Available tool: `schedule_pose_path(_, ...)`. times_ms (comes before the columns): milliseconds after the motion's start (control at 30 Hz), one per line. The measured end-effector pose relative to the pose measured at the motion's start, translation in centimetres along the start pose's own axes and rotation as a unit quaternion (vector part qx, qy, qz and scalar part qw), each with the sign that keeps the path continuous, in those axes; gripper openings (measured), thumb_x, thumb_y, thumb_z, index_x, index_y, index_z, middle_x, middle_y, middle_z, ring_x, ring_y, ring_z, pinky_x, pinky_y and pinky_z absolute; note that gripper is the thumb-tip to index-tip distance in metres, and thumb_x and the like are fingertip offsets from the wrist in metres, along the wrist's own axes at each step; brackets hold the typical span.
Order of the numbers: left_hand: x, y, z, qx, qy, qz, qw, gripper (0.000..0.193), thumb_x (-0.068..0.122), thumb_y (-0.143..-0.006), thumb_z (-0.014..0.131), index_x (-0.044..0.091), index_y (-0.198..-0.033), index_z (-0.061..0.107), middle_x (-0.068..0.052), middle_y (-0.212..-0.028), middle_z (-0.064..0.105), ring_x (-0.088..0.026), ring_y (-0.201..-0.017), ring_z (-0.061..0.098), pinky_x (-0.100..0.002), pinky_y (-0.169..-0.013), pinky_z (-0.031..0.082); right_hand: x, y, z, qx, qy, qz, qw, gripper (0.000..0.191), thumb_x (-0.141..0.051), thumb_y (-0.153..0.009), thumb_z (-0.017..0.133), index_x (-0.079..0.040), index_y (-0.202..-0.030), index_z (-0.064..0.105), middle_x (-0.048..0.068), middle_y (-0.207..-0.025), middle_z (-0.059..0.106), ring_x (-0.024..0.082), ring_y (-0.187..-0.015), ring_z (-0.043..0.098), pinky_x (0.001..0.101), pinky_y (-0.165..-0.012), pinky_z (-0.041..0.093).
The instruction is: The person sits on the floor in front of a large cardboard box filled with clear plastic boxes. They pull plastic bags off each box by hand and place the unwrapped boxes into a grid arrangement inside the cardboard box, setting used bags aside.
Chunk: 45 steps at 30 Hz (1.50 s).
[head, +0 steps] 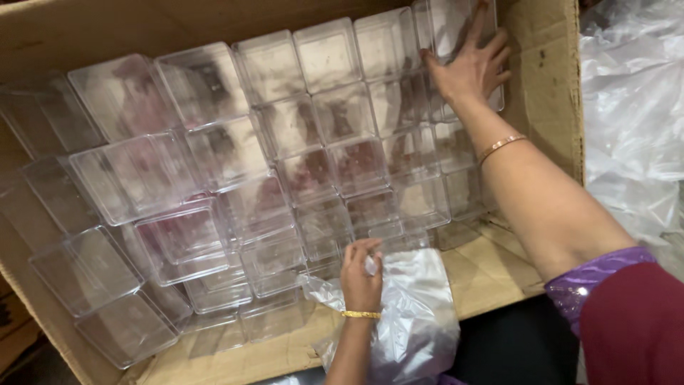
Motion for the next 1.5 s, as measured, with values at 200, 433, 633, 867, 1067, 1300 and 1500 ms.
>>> schedule_pose_path(200,-0.9,-0.4,0.2,0.004,0.005,-0.057,0.998,0.026,0.014,-0.093,0.064,0.01,-0.119,0.069,-0.012,-0.113,0.067,-0.029,-0.107,0.067,-0.039,-0.094,0.052,-0.8,3.5,-3.2,0.024,-0.081,-0.026,0.996,0.123,-0.059,-0.083,0.091,-0.038,-0.166,0.002,0.025,-0.157,0.023,0.048,-0.146,0.03,0.0783,-0.111,0.023)
schedule_pose_path(433,-1.7,-0.4,0.6,0.009,0.019,-0.021,1.0,0.036,0.024,-0.096,0.066,0.007,-0.128,0.064,-0.017,-0.122,0.068,-0.034,-0.113,0.065,-0.043,-0.096,0.051,-3.6,20.7,-2.3,0.005,-0.168,-0.053,0.984,0.123,-0.049,-0.08,0.09,-0.034,-0.164,0.002,0.03,-0.153,0.024,0.05,-0.143,0.028,0.0747,-0.11,0.02)
schedule_pose_path(633,-2.0,0.4,0.5,-0.021,-0.009,-0.054,0.998,0.043,0.027,-0.093,0.067,0.009,-0.132,0.062,-0.016,-0.123,0.066,-0.035,-0.109,0.066,-0.043,-0.096,0.051,-4.9,25.6,-1.2,-0.015,-0.163,-0.046,0.985,0.121,-0.055,-0.077,0.088,-0.022,-0.162,0.009,0.029,-0.144,0.03,0.047,-0.134,0.034,0.0648,-0.109,0.027)
schedule_pose_path(867,-2.3,0.5,0.3,0.014,-0.014,-0.01,1.0,0.043,0.023,-0.095,0.067,0.01,-0.135,0.061,-0.017,-0.127,0.066,-0.037,-0.118,0.063,-0.044,-0.1,0.049,0.7,26.2,-6.2,0.017,-0.328,-0.061,0.943,0.114,-0.052,-0.086,0.082,-0.012,-0.166,0.012,0.028,-0.152,0.026,0.039,-0.136,0.041,0.0549,-0.113,0.04)
schedule_pose_path(1067,-3.0,1.0,0.5,-0.001,0.012,-0.014,1.0,0.046,0.014,-0.093,0.064,0.011,-0.138,0.06,-0.016,-0.136,0.065,-0.036,-0.125,0.062,-0.043,-0.104,0.048,2.9,35.1,-7.7,0.018,-0.192,-0.15,0.97,0.11,-0.052,-0.073,0.087,-0.007,-0.154,0.027,0.028,-0.149,0.03,0.046,-0.14,0.036,0.0561,-0.115,0.039)
schedule_pose_path(1300,-1.8,1.5,-0.2,0.013,-0.001,-0.019,1.0,0.048,0.005,-0.09,0.065,0.011,-0.138,0.061,-0.016,-0.136,0.064,-0.035,-0.126,0.061,-0.041,-0.106,0.047,4.8,38.4,-8.0,-0.079,-0.116,-0.159,0.977,0.097,-0.052,-0.067,0.086,-0.008,-0.141,0.041,0.025,-0.144,0.036,0.046,-0.133,0.038,0.059,-0.102,0.037)
schedule_pose_path(1500,1.2,2.2,-3.0,0.046,0.01,-0.004,0.999,0.062,-0.007,-0.079,0.06,0.011,-0.139,0.062,-0.017,-0.132,0.064,-0.033,-0.122,0.062,-0.038,-0.103,0.048,7.5,39.4,-9.6,-0.093,-0.147,-0.143,0.974,0.061,-0.035,-0.085,0.075,-0.006,-0.133,0.052,0.02,-0.135,0.05,0.04,-0.128,0.048,0.0525,-0.106,0.039)
Point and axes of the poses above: each hand's wrist, its own y-axis away from the middle knuckle, its own z-axis out of the palm, x = y × z, the point moved 3 cm from there along -y, towards the middle knuckle
